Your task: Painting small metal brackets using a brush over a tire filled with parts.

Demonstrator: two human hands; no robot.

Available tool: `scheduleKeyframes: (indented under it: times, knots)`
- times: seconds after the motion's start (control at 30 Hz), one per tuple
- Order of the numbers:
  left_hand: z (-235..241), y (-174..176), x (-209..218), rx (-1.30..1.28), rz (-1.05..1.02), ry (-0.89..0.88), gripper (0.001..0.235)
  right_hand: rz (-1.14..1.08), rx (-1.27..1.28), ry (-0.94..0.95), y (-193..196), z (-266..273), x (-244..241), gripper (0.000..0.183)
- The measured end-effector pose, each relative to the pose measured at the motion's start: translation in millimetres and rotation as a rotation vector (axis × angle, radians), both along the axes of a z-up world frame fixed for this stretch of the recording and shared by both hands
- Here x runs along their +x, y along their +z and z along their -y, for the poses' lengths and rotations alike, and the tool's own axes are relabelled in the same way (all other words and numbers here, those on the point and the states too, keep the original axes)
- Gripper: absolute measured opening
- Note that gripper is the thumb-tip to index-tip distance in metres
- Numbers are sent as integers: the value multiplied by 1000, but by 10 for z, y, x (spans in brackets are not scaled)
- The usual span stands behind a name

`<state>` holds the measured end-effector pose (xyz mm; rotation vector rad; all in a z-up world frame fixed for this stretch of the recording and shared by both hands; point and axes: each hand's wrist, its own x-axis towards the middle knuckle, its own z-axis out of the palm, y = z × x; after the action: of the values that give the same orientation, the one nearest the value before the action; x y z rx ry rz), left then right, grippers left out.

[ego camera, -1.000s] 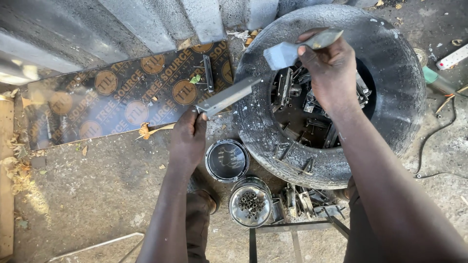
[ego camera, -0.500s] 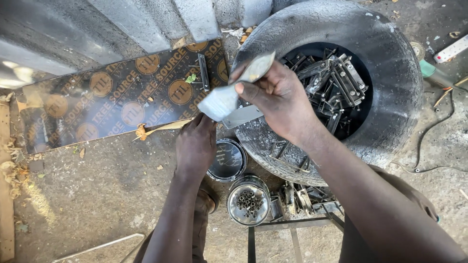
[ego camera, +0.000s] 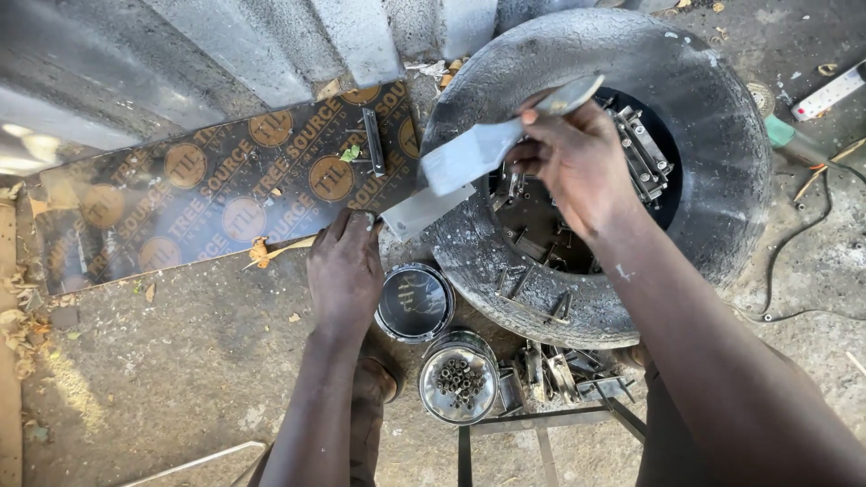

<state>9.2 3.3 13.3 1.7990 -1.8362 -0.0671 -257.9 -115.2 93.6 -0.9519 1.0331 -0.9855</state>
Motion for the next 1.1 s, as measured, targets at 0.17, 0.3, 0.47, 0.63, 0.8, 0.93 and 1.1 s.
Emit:
scheduleKeyframes:
  times: [0.17,0.3,0.47,0.63,0.8,0.93,1.1]
  knots:
    - [-29,93,-23,3,-78,43,10,144,154,117,-168,-102,134,26]
    - [-19,206,-3,-2,-179,69,10,-132,260,-140,-253,208,-123,12]
    - [31,234,143,171,-334,269,13,-464,137,-48,-413,294,-297,14]
    - [96,260,217,280,-906,423,17,-644,332,117,-748,-36,-152,33]
    - [166,62,268,253,-1336,541,28,-1466,-125,736,-1728,-716,-462,29]
    - [185,-2,219,275,-1355,476,27,-1428,-97,918,-1816,-995,-445,40]
    - [233,111,33,250,-1474,514,26,-1440,-165,1063,-2111,-1156,-490,33]
